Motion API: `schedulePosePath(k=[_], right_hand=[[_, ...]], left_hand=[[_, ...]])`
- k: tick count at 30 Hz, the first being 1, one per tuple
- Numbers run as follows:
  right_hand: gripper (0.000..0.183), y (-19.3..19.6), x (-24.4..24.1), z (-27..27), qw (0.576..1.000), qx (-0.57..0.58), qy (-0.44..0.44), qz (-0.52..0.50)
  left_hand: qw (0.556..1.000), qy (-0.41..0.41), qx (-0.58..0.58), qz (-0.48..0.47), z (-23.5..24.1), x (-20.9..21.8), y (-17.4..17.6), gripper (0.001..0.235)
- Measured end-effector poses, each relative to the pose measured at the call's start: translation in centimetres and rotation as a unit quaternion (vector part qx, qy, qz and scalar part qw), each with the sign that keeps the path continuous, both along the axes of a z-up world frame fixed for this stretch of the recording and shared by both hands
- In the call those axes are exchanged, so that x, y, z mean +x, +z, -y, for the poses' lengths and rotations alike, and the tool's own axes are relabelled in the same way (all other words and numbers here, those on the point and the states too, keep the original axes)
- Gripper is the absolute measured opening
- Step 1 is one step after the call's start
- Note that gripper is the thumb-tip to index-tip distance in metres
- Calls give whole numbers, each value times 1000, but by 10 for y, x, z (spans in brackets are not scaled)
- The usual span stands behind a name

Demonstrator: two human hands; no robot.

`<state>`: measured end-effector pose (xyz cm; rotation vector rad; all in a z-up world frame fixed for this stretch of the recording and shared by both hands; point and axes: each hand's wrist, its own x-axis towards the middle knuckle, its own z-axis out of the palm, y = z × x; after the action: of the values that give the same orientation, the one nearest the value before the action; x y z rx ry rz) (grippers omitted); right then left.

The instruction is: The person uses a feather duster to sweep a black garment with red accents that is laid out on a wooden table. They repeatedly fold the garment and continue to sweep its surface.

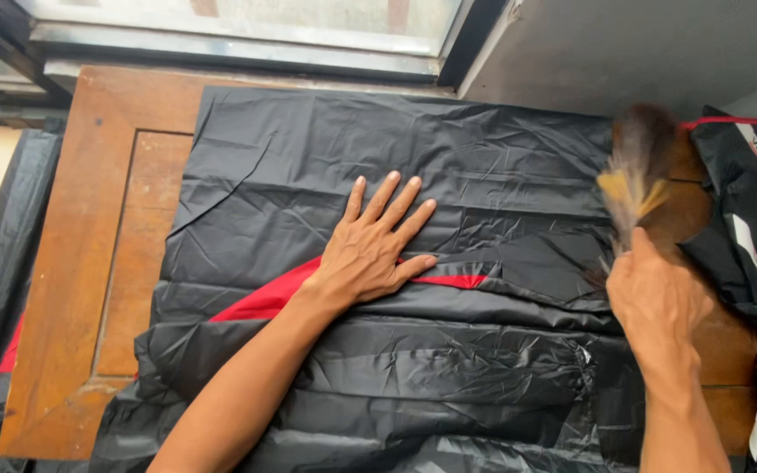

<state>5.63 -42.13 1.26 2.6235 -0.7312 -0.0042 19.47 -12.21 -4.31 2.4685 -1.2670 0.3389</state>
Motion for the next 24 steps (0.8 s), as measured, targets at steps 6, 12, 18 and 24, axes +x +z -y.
schedulePosePath(k=[6, 12, 18, 24], right_hand=[[39, 0, 0, -45, 948, 24, 286, 137], [51, -35, 49, 2, 981, 6, 196, 13], [45, 10, 107, -77, 858, 152, 481, 96], [42, 6, 178, -176, 792, 130, 597, 16]], left_hand=[[999, -1, -32, 1, 1, 4, 3, 61], [999, 27, -29, 7, -1, 2, -8, 69], [996, 36, -67, -42, -2, -1, -14, 69], [988, 51, -139, 42, 14, 2, -45, 55]])
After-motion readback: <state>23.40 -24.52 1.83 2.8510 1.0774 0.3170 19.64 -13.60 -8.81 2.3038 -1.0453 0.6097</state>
